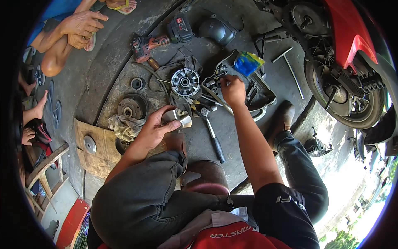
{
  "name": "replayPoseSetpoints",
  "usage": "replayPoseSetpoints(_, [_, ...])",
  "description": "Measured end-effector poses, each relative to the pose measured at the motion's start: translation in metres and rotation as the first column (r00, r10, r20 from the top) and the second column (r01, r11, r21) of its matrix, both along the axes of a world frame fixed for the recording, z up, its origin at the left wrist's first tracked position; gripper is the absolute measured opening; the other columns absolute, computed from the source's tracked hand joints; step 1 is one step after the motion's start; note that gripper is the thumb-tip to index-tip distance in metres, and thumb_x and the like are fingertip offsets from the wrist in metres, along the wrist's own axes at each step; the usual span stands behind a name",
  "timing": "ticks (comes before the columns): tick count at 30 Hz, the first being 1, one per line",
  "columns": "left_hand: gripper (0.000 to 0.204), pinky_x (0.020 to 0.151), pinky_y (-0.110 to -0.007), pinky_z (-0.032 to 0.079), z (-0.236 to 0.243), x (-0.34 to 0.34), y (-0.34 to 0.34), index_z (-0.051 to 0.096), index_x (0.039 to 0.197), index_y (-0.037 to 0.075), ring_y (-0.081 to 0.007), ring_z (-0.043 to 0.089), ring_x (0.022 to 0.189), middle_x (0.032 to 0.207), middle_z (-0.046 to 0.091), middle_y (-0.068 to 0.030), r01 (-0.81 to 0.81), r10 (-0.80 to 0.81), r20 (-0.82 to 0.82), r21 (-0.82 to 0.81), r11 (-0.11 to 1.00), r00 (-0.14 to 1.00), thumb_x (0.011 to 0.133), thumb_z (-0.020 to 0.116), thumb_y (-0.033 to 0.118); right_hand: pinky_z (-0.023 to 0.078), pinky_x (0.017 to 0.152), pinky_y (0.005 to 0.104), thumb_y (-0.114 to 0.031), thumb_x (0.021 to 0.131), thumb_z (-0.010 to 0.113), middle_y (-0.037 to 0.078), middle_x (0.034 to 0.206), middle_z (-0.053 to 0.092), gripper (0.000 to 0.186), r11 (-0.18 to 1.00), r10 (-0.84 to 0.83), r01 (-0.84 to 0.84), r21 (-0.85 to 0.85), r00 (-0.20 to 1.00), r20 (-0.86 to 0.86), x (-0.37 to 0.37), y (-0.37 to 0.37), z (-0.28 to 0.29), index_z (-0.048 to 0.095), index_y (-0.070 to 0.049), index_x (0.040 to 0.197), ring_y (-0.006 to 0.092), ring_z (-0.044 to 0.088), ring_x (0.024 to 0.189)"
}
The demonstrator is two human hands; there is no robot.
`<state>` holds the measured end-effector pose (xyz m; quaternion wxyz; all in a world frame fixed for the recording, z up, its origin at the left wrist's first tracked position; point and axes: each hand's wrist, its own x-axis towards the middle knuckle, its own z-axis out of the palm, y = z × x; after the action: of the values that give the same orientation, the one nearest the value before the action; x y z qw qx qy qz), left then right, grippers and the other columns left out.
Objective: Cleaning and assembling motorcycle CVT transmission components including the pulley and rollers.
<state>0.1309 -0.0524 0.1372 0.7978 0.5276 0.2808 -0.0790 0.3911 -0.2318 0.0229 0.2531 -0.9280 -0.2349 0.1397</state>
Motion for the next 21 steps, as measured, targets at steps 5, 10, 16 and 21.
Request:
replayPoseSetpoints(5, [0.047, 0.096, -0.03, 0.052, 0.0, 0.001, 0.003, 0.057, 0.137, -0.002, -0.0123, 0.063, 0.11, 0.121, 0.067, -0.0064, -0.168, 0.172, 0.017, -0.121, 0.978, 0.985, 0.097, 0.077, 0.014, 0.054, 0.1, 0.0482, -0.032, 0.087, 0.077, 0.015, 0.117, 0.071, 0.03, 0.959, 0.038, -0.038, -0.282, 0.999, -0.007, 0.0, 0.04, 0.002, 0.076, -0.011, 0.109, 0.037, 0.062, 0.123])
replayPoseSetpoints(10, [0.047, 0.101, -0.03, 0.047, -0.007, 0.004, 0.0, 0.054, 0.14, -0.001, -0.0139, 0.061, 0.114, 0.122, 0.067, -0.0067, -0.334, 0.361, 0.026, -0.32, 0.886, 0.932, 0.098, 0.073, 0.01, 0.054, 0.098, 0.0473, -0.028, 0.084, 0.077, 0.014, 0.113, 0.071, 0.025, 0.967, 0.035, -0.015, -0.255, 0.997, 0.075, -0.012, 0.033, -0.016, 0.078, -0.012, 0.104, 0.0369, 0.063, 0.116])
replayPoseSetpoints(16, [0.044, 0.102, -0.032, 0.046, -0.005, 0.007, 0.002, 0.053, 0.139, 0.0, -0.0159, 0.062, 0.116, 0.124, 0.067, -0.0069, -0.369, 0.429, 0.055, -0.42, 0.829, 0.902, 0.1, 0.07, 0.008, 0.054, 0.093, 0.0475, -0.021, 0.08, 0.076, 0.016, 0.102, 0.069, 0.021, 0.999, 0.048, -0.047, -0.006, 0.991, 0.124, -0.005, 0.014, -0.024, 0.077, -0.009, 0.097, 0.0384, 0.065, 0.105])
replayPoseSetpoints(21, [0.037, 0.1, -0.031, 0.048, -0.005, 0.005, 0.008, 0.055, 0.136, 0.002, -0.0153, 0.064, 0.114, 0.122, 0.069, -0.0063, -0.408, 0.507, 0.083, -0.49, 0.771, 0.858, 0.101, 0.067, 0.008, 0.057, 0.085, 0.0391, -0.005, 0.079, 0.071, 0.012, 0.095, 0.072, 0.013, 0.925, 0.032, 0.027, 0.379, 0.988, -0.149, -0.028, -0.005, 0.018, 0.06, -0.001, 0.076, 0.0282, 0.071, 0.091])
